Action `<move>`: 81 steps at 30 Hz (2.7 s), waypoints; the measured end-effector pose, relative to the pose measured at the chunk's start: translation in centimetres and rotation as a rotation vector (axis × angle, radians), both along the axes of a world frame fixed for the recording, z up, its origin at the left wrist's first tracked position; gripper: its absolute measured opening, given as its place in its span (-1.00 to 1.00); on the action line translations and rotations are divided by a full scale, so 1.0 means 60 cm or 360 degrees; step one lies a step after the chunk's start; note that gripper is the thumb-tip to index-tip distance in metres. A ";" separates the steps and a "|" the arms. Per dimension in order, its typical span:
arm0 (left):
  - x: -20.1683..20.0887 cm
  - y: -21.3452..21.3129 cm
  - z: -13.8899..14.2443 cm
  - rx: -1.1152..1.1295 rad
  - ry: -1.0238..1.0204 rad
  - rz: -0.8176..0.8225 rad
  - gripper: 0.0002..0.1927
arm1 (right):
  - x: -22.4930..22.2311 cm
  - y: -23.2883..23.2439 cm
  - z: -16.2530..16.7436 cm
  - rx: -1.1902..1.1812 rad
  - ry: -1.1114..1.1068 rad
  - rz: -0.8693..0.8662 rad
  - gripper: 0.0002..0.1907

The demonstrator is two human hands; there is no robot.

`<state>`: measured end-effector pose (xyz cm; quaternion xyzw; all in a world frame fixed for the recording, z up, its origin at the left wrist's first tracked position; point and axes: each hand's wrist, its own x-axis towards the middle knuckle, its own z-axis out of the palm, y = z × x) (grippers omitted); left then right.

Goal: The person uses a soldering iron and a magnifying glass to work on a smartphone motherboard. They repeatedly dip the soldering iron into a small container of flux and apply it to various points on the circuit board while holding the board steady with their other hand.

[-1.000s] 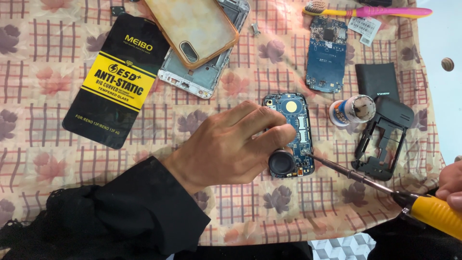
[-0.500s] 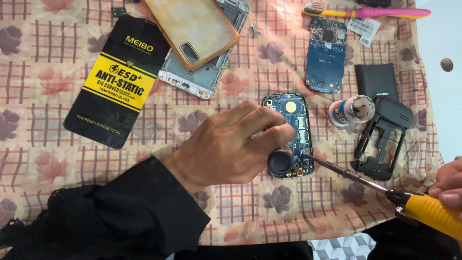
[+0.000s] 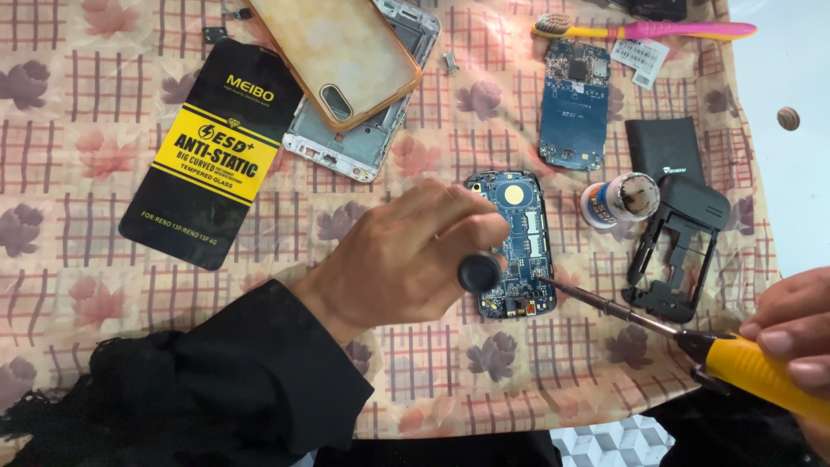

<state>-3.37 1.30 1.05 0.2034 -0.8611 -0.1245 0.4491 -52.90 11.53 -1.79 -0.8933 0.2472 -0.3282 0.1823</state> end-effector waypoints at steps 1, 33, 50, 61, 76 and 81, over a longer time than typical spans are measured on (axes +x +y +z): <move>-0.006 -0.001 -0.003 -0.0004 0.0015 0.0007 -0.75 | 0.003 0.001 0.004 -0.0056 0.0045 0.0045 -0.33; -0.012 0.003 0.027 0.0081 0.0159 0.0013 -0.80 | 0.079 -0.049 0.104 0.0108 0.0022 0.0339 -0.37; -0.004 -0.004 0.020 0.0190 0.0185 0.0085 -0.83 | 0.333 -0.095 0.257 0.0259 -0.0042 0.0333 -0.21; -0.002 -0.007 0.018 0.0181 0.0158 0.0079 -0.81 | 0.303 -0.088 0.242 0.0358 0.0134 -0.0075 -0.85; -0.001 -0.005 0.016 0.0148 0.0136 0.0076 -0.80 | 0.316 -0.078 0.219 0.0311 -0.0058 0.0056 -0.89; -0.001 -0.004 0.015 0.0169 0.0094 0.0072 -0.80 | 0.321 -0.082 0.210 0.0239 -0.0131 0.0101 -0.80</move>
